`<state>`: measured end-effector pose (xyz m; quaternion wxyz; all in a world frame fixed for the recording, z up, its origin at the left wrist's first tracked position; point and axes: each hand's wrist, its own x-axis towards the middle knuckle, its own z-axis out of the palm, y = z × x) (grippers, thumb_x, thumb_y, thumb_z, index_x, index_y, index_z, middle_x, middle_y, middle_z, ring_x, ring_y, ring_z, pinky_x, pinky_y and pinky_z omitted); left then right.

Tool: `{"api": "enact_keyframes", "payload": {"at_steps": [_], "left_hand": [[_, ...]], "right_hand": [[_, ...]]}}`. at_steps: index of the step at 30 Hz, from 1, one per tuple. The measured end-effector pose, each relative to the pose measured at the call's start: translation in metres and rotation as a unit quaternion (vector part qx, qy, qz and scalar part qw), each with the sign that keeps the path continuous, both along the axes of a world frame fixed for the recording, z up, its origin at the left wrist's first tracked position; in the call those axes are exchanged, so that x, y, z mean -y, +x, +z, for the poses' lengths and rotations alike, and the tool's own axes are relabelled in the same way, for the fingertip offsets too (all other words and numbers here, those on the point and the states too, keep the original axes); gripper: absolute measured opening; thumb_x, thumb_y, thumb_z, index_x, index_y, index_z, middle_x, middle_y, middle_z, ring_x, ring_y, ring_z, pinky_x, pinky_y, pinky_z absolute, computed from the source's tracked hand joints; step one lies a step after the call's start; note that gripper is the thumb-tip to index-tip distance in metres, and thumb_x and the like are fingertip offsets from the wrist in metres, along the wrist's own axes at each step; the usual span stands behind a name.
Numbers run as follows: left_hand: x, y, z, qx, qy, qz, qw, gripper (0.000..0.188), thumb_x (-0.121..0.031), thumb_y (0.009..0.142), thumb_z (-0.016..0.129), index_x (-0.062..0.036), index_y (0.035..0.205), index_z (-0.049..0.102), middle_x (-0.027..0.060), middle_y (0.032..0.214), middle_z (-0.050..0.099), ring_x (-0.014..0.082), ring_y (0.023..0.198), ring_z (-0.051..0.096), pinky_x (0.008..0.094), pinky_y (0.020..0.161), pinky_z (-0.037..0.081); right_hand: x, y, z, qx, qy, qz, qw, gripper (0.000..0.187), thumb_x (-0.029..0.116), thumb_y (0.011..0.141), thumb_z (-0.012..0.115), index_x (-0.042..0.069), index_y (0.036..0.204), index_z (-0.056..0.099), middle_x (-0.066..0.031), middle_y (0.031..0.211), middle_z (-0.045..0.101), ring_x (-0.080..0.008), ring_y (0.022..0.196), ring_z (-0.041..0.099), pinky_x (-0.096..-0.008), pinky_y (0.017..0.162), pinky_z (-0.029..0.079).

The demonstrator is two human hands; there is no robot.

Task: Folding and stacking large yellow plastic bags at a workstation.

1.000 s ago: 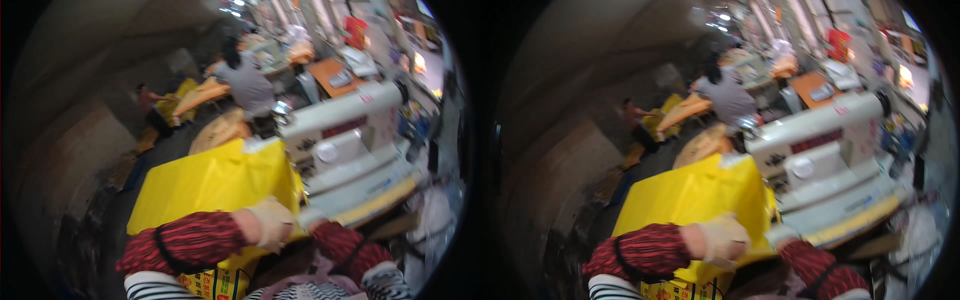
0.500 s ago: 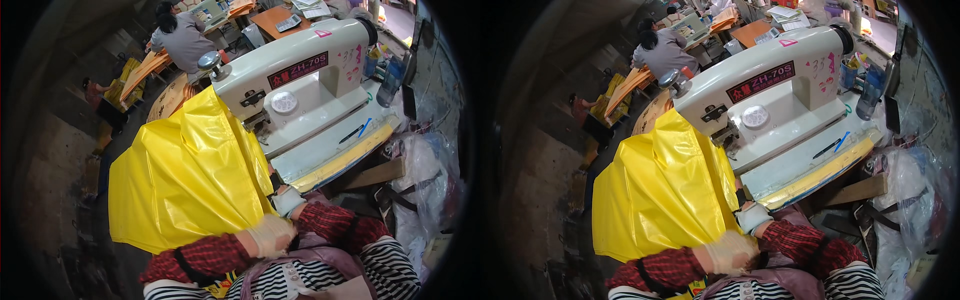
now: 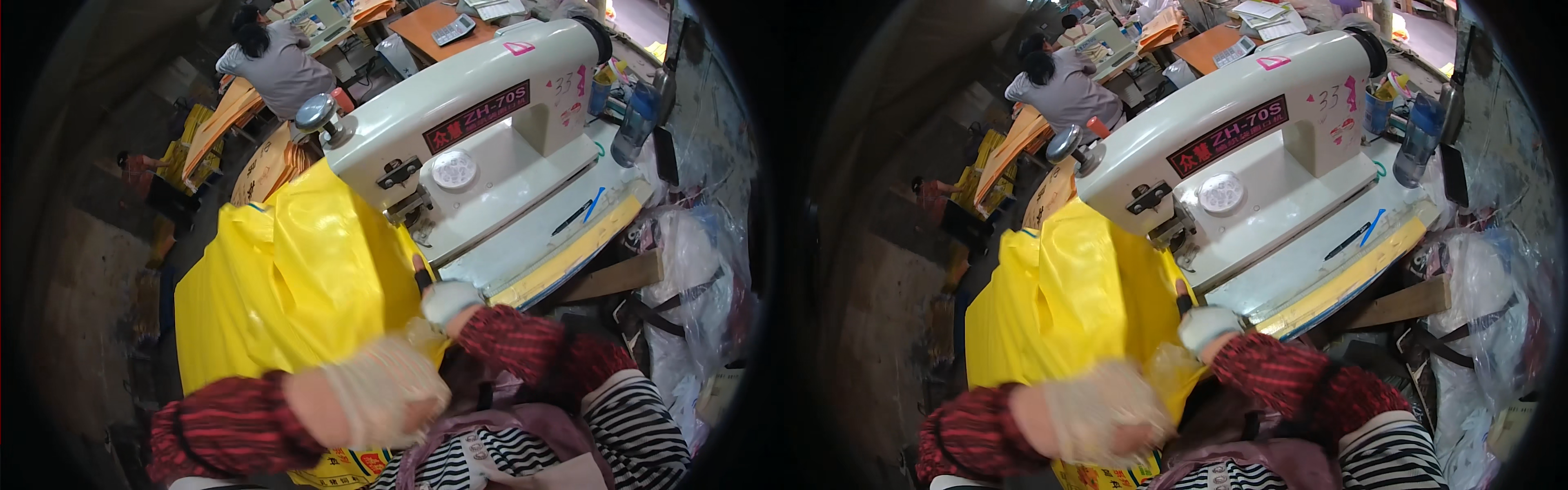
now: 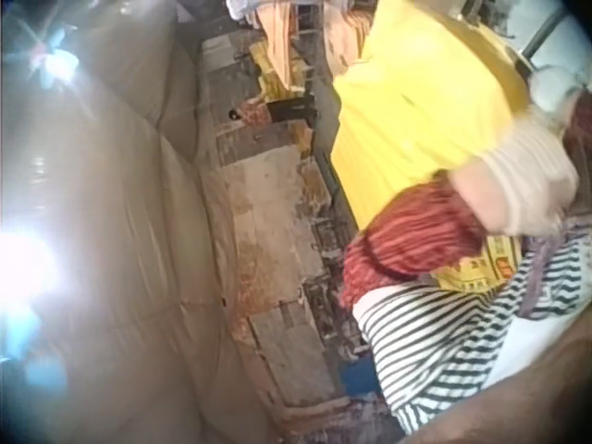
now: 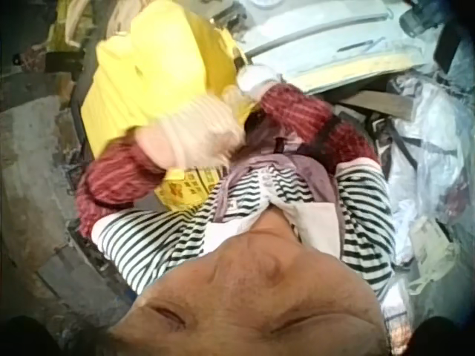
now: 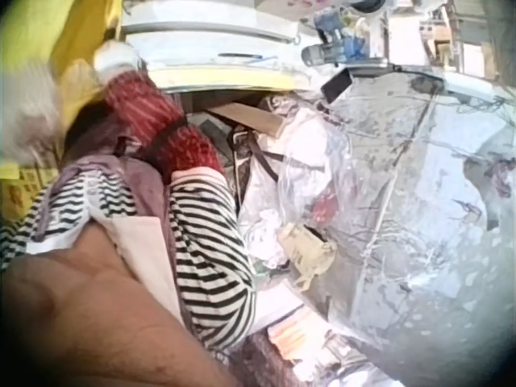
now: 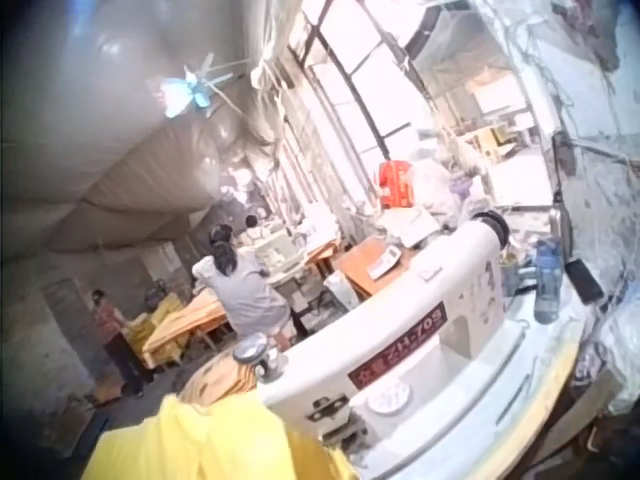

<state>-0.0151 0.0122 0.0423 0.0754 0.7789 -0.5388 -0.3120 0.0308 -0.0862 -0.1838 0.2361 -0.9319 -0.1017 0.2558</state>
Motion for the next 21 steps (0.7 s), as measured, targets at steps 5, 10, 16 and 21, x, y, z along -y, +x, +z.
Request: {"api": "enact_keyframes", "payload": {"at_steps": [5,10,16,21], "left_hand": [[-0.01,-0.039,-0.19,-0.262,-0.045,0.183,0.947,0.028,-0.025,0.08,0.058,0.0015,0.088,0.06,0.0167,0.087,0.064,0.0278,0.082,0.061,0.0355,0.074,0.048],[-0.049,-0.082,-0.261,-0.153,-0.126,0.507,0.839,0.02,-0.019,0.086,0.05,-0.0017,0.08,0.059,0.013,0.076,0.06,0.023,0.072,0.058,0.0315,0.068,0.046],[-0.041,-0.021,-0.187,-0.117,-0.502,0.753,0.409,0.014,-0.019,0.088,0.049,-0.0049,0.088,0.053,0.0069,0.082,0.054,0.0159,0.078,0.053,0.0304,0.072,0.044],[-0.077,-0.037,-0.198,0.32,-0.083,0.415,0.848,0.035,-0.018,0.081,0.058,-0.0022,0.112,0.053,0.0145,0.108,0.055,0.0266,0.104,0.053,0.039,0.085,0.045]], "right_hand": [[-0.017,0.038,-0.019,0.044,0.009,0.019,0.999,0.079,0.029,0.085,0.048,0.012,0.147,0.003,-0.0195,0.089,0.066,-0.0351,0.074,0.065,-0.0445,0.065,0.049],[0.012,0.009,-0.03,0.0,0.162,-0.022,0.987,0.075,0.034,0.086,0.053,0.019,0.147,0.012,-0.0238,0.088,0.064,-0.0373,0.077,0.062,-0.0445,0.065,0.047],[0.039,-0.071,-0.078,0.111,0.329,0.028,0.937,0.052,0.036,0.091,0.053,0.009,0.134,0.04,-0.0209,0.094,0.062,-0.0351,0.087,0.061,-0.0388,0.078,0.047],[0.054,-0.1,-0.064,0.243,0.133,0.307,0.91,0.055,0.019,0.081,0.055,0.033,0.134,0.044,-0.0105,0.09,0.062,-0.0306,0.074,0.062,-0.0403,0.068,0.049]]}}
